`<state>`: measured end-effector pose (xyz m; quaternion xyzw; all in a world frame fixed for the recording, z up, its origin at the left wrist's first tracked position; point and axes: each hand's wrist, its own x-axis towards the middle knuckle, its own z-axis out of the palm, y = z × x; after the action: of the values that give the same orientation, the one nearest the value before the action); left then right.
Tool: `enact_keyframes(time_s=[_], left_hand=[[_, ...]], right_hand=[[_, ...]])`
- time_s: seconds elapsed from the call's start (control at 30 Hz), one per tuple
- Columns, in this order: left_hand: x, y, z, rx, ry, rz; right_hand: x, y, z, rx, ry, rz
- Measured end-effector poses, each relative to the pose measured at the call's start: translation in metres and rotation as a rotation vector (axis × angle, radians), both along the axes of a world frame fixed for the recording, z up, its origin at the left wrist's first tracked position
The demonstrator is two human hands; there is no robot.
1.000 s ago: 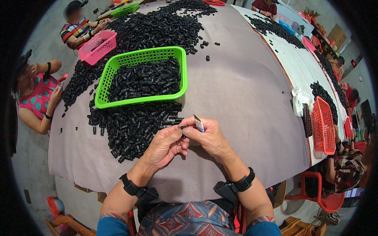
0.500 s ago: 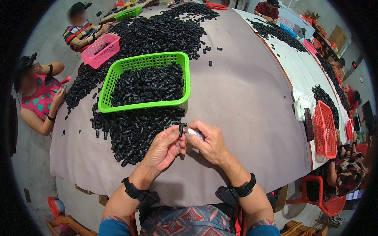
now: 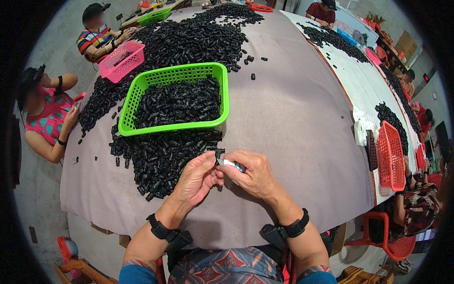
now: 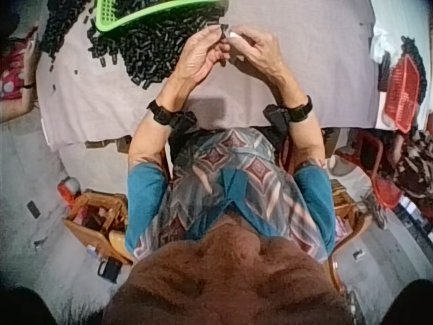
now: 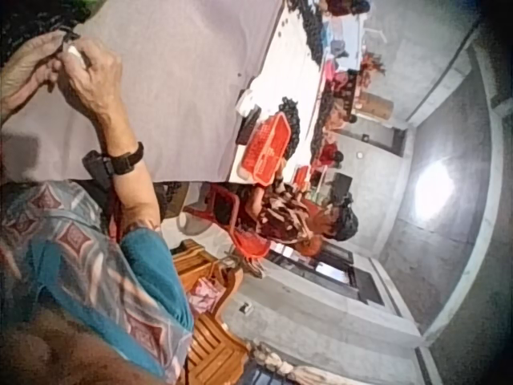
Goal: Sorting and inspecting small black manufacturing components at a shared workspace table.
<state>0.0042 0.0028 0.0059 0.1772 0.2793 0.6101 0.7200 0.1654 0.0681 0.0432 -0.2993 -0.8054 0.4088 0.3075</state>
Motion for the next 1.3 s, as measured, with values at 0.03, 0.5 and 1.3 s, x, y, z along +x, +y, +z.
enact_keyframes(time_s=[0.03, 0.5, 1.3], left_hand=[[0.000, 0.000, 0.000, -0.001, 0.001, -0.003], [-0.001, -0.001, 0.003, -0.018, -0.057, -0.048], [0.002, 0.000, -0.004, 0.037, -0.032, -0.019]], right_hand=[[0.001, 0.000, 0.000, -0.018, -0.017, 0.005], [0.004, 0.002, -0.010, -0.186, 0.066, -0.037], [0.002, 0.003, -0.010, -0.079, 0.039, -0.020]])
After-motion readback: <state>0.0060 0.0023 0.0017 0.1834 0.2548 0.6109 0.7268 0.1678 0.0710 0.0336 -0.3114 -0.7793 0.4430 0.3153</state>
